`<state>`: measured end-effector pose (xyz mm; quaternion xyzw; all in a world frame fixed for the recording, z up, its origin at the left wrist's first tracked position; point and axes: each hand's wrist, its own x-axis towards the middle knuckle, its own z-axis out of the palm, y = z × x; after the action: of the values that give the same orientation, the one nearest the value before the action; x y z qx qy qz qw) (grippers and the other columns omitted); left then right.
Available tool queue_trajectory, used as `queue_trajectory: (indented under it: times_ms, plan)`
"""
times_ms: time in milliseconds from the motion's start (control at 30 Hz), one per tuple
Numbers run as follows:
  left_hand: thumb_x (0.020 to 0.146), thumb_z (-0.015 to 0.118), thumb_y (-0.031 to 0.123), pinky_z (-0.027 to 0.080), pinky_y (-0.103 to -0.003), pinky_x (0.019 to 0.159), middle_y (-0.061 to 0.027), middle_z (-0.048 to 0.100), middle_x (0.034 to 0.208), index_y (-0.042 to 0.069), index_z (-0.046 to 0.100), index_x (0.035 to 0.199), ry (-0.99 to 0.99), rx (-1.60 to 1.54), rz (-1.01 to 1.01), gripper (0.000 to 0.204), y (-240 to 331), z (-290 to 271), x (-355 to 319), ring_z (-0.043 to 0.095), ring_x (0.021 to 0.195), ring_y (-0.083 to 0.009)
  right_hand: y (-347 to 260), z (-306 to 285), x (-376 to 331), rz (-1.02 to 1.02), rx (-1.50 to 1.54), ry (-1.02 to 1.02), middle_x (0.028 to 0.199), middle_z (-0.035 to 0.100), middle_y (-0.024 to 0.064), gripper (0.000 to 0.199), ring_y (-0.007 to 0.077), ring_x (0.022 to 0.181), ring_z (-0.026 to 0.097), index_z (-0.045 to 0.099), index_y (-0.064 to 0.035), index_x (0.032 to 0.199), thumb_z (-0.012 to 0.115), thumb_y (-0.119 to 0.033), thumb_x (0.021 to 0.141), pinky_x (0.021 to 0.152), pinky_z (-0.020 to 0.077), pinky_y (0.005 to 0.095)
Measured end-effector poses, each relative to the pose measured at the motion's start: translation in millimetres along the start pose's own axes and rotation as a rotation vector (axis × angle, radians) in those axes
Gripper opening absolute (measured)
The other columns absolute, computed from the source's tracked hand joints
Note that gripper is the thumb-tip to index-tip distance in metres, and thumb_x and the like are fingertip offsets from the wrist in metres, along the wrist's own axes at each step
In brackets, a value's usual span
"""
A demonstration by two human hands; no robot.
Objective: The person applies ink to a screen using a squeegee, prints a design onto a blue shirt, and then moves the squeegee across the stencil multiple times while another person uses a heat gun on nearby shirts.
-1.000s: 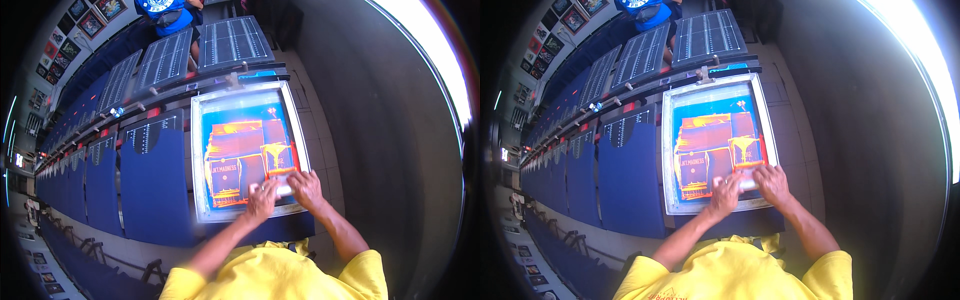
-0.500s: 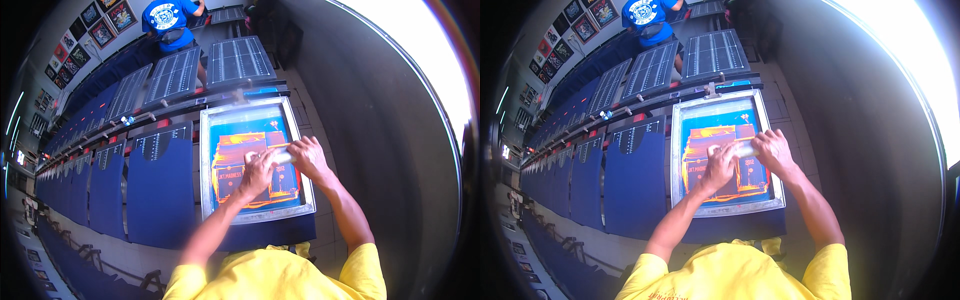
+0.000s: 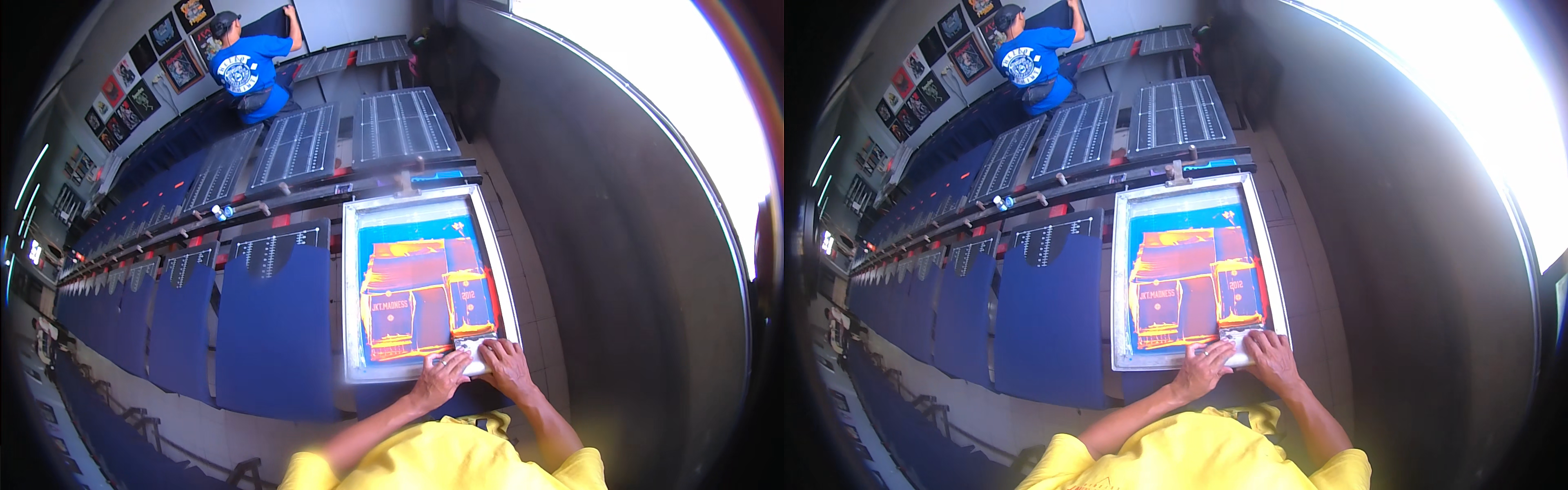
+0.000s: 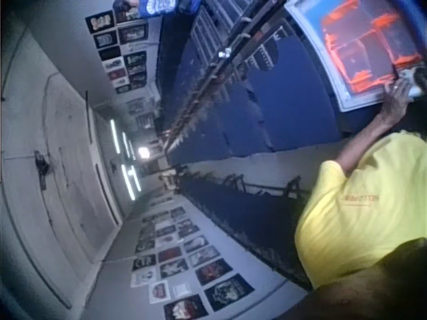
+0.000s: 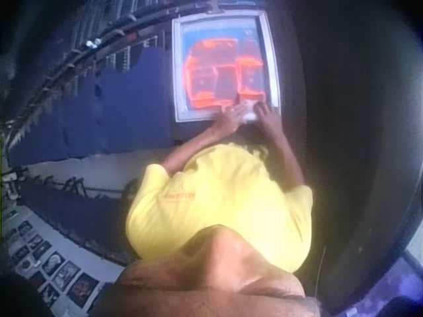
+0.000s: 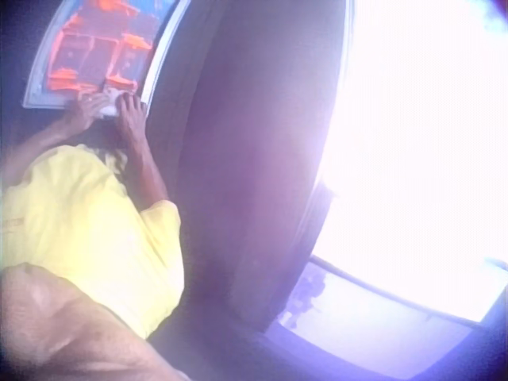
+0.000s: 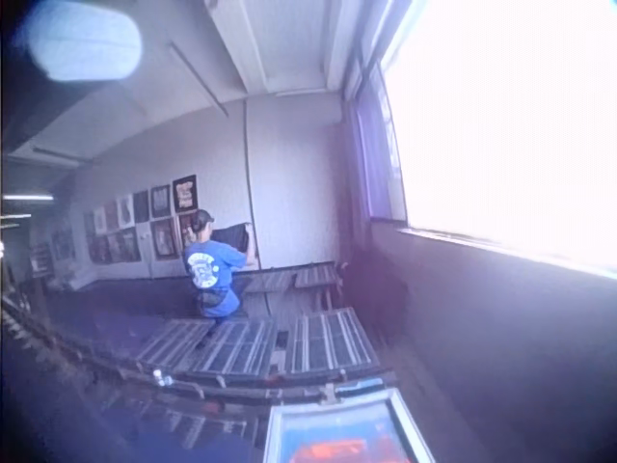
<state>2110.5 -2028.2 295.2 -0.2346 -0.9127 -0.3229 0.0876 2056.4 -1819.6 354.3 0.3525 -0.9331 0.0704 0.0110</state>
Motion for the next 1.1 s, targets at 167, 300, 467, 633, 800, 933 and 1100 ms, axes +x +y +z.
queue_trajectory:
  times_ms: [167,300,467,633,800,933,1100]
  plan:
    - [0.092,0.067,0.027,0.035,-0.047,0.1,-0.0063,0.058,0.139,0.007,0.06,0.131,-0.005,-0.01,0.034,0.044,-3,1,-7,0.05,0.133,-0.0191,-13,-7,-5,0.061,0.076,-0.027,0.131,0.059,0.0091,0.071,0.0295,0.121,0.053,0.059,-0.0056,0.124,0.085,-0.041,0.068,0.097,0.0409,0.0444]
    - [0.095,0.064,0.027,0.035,-0.047,0.102,-0.0082,0.062,0.131,0.008,0.06,0.128,0.038,-0.172,-0.062,0.038,-13,-11,-11,0.057,0.126,-0.0228,-6,-4,-11,0.161,0.254,0.113,0.128,0.061,0.0138,0.046,0.0312,0.12,0.055,0.061,-0.003,0.122,0.072,-0.026,0.084,0.099,0.0405,0.0445]
    - [0.092,0.064,0.013,0.04,-0.043,0.104,-0.0129,0.064,0.126,0.003,0.063,0.118,0.368,-0.179,-0.331,0.028,-66,-59,-33,0.057,0.124,-0.0296,22,16,-2,0.472,0.305,0.477,0.123,0.061,0.0206,0.032,0.0392,0.112,0.058,0.061,0.0024,0.121,0.062,-0.013,0.092,0.096,0.0454,0.0456]
    - [0.095,0.058,0.011,0.04,-0.045,0.108,-0.0211,0.061,0.127,-0.002,0.057,0.125,0.606,-0.063,-0.496,0.033,-121,-82,-65,0.053,0.125,-0.0385,59,55,4,0.751,0.406,0.471,0.112,0.067,0.0172,0.025,0.0313,0.102,0.066,0.064,0.001,0.116,0.062,-0.011,0.094,0.088,0.052,0.0388]
    - [0.098,0.055,0.015,0.04,-0.044,0.109,-0.0295,0.055,0.135,-0.007,0.047,0.139,0.458,-0.229,-0.798,0.048,-145,-68,-81,0.053,0.127,-0.0415,72,76,14,0.795,0.494,0.515,0.098,0.072,0.0154,0.02,0.0257,0.09,0.069,0.067,0.0021,0.108,0.061,-0.007,0.092,0.082,0.0534,0.0366]
    - [0.099,0.051,0.016,0.043,-0.044,0.106,-0.0316,0.056,0.132,-0.009,0.045,0.14,0.47,-0.274,-0.79,0.049,-153,-63,-80,0.056,0.123,-0.043,72,72,21,0.85,0.587,0.509,0.092,0.07,0.0146,0.02,0.0247,0.085,0.067,0.066,0.0024,0.107,0.057,-0.004,0.091,0.079,0.0524,0.0374]
    - [0.1,0.048,0.014,0.043,-0.044,0.106,-0.0313,0.057,0.131,-0.009,0.046,0.14,0.494,-0.282,-0.805,0.046,-159,-55,-82,0.055,0.123,-0.0434,67,63,25,0.856,0.666,0.513,0.084,0.067,0.0086,0.018,0.0156,0.077,0.062,0.067,0.0033,0.104,0.058,-0.003,0.09,0.071,0.0504,0.0313]
